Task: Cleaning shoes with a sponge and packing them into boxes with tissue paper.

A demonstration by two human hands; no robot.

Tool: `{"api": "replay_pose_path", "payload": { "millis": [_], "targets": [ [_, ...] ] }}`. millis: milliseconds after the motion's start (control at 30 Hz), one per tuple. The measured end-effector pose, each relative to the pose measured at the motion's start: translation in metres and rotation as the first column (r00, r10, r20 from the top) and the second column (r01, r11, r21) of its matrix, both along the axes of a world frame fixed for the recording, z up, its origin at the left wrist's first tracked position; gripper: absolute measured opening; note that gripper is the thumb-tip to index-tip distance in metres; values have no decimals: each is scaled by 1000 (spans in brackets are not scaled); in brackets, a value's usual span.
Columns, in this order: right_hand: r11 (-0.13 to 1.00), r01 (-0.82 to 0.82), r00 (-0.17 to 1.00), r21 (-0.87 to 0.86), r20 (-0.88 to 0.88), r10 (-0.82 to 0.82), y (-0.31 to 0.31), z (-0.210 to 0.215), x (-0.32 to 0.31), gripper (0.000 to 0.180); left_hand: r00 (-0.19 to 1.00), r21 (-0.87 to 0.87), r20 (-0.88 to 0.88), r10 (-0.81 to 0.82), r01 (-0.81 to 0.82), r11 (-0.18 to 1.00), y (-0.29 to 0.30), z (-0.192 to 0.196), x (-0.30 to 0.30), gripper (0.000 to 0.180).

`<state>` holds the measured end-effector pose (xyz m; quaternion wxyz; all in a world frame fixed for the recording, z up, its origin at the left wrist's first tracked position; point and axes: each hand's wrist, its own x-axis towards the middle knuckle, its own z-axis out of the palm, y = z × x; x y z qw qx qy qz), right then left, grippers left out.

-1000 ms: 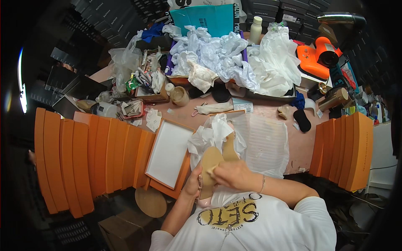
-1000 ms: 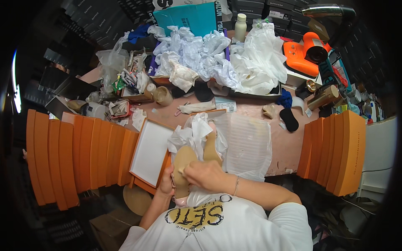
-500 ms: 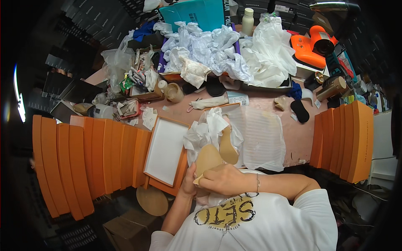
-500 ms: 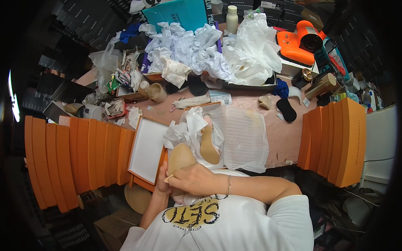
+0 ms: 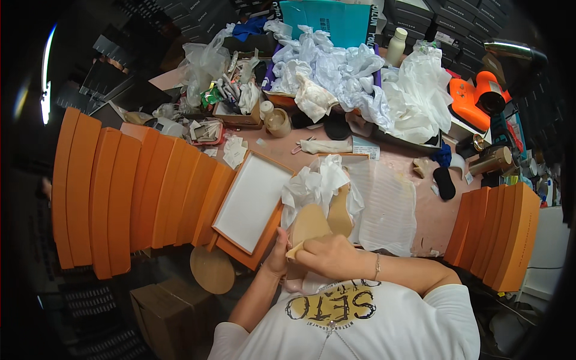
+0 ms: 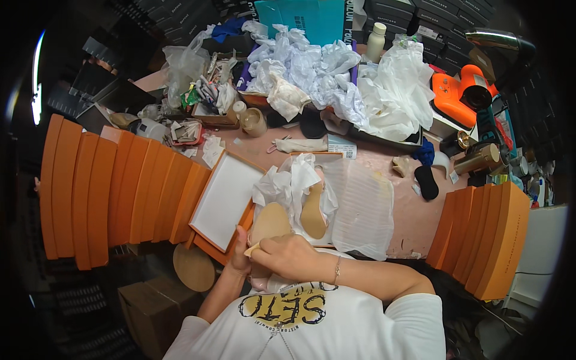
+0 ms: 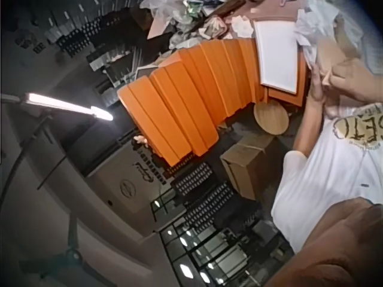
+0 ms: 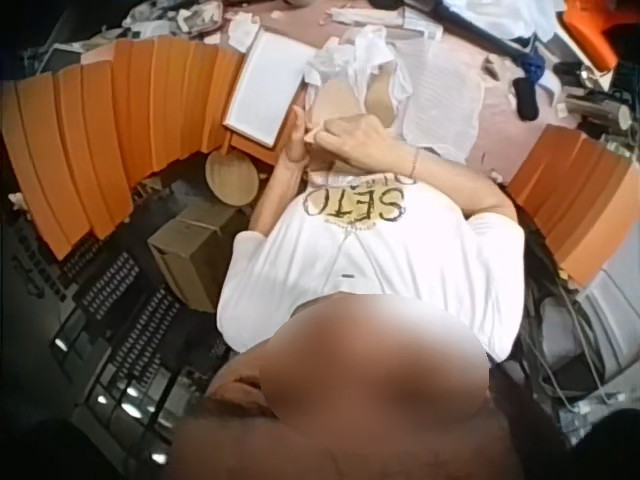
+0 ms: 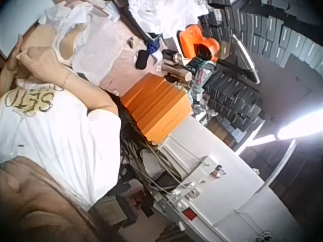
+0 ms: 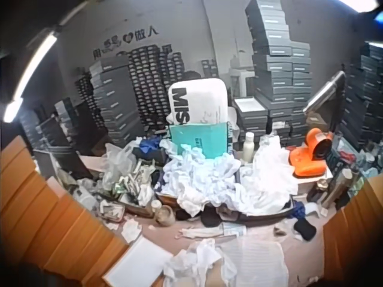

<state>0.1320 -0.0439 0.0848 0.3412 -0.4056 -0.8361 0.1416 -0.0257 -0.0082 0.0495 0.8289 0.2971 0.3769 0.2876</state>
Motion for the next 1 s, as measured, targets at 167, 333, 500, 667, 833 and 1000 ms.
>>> {"api": "replay_pose_path", "payload": {
  "millis": [167, 333, 500, 667, 833, 1000],
  "targets": [
    [968, 241, 968, -63, -59, -245, 17, -25, 20, 18, 992, -178, 120, -47, 68, 982, 6, -17, -18, 65],
    [980, 187, 981, -70, -40, -190, 10, -29, 32, 19, 919, -154, 346, -190, 255, 955, 13, -24, -20, 60],
    [998, 9, 996, -64, -88, -14, 1, -14, 31, 15, 979, -255, 194, -64, 114, 960, 9, -15, -19, 61],
    [876, 340, 879, -342, -216, -426, 41, -32, 52, 21, 948, 30, 31, -317, 316, 948, 36, 35, -16, 71],
    [672, 447, 750, -590, -163, -641, 25, -54, 89, 21, 586, 612, -774, 242, 591, 525, 116, 47, -33, 82],
    [588, 438, 691, -680, -164, -704, -3, -60, 111, 22, 116, 392, -866, 487, 762, 515, 140, -20, -69, 79]
  ]
}}
